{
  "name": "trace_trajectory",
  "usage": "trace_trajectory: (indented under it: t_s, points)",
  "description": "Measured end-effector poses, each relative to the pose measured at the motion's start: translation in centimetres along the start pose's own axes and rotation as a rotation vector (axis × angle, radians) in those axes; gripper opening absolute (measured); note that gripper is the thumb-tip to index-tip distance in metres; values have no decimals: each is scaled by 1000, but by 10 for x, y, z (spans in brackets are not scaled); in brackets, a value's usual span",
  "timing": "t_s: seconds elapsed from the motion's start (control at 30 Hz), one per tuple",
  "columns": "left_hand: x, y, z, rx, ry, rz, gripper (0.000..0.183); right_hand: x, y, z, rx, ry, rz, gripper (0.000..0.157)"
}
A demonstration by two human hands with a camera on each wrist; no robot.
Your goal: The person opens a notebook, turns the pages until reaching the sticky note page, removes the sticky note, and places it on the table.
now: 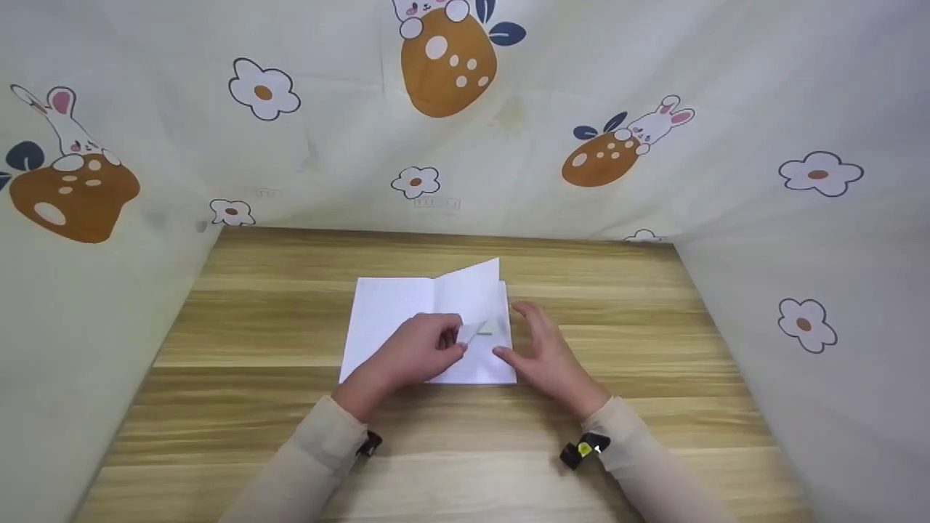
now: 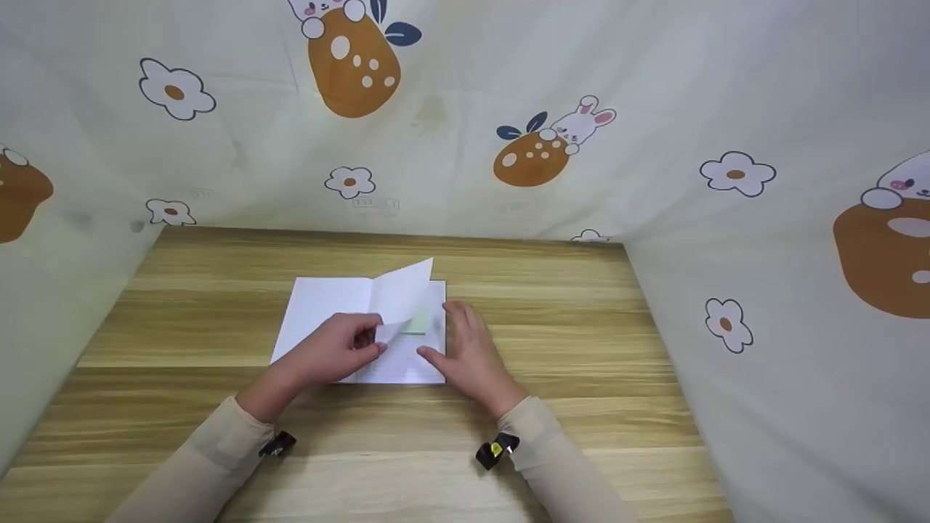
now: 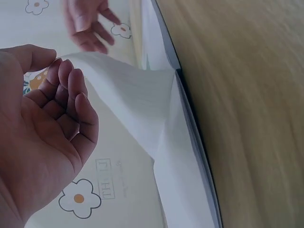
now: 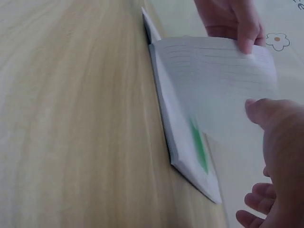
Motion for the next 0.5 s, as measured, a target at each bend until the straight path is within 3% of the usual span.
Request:
trace_trajectory:
  t_s: [0.5]
  points:
    - [1, 10, -7, 1, 35, -3, 16, 6, -19, 1, 173, 9, -205, 91]
Point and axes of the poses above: each hand's wrist, its own z-axis towards the middle knuckle, its own y-axis out of the back of the hand, x = y × z, the point moved 2 cm from there along z, towards the middle knuckle, and after that the axes turned 13 degrees about -z, right-handed, at the moved point
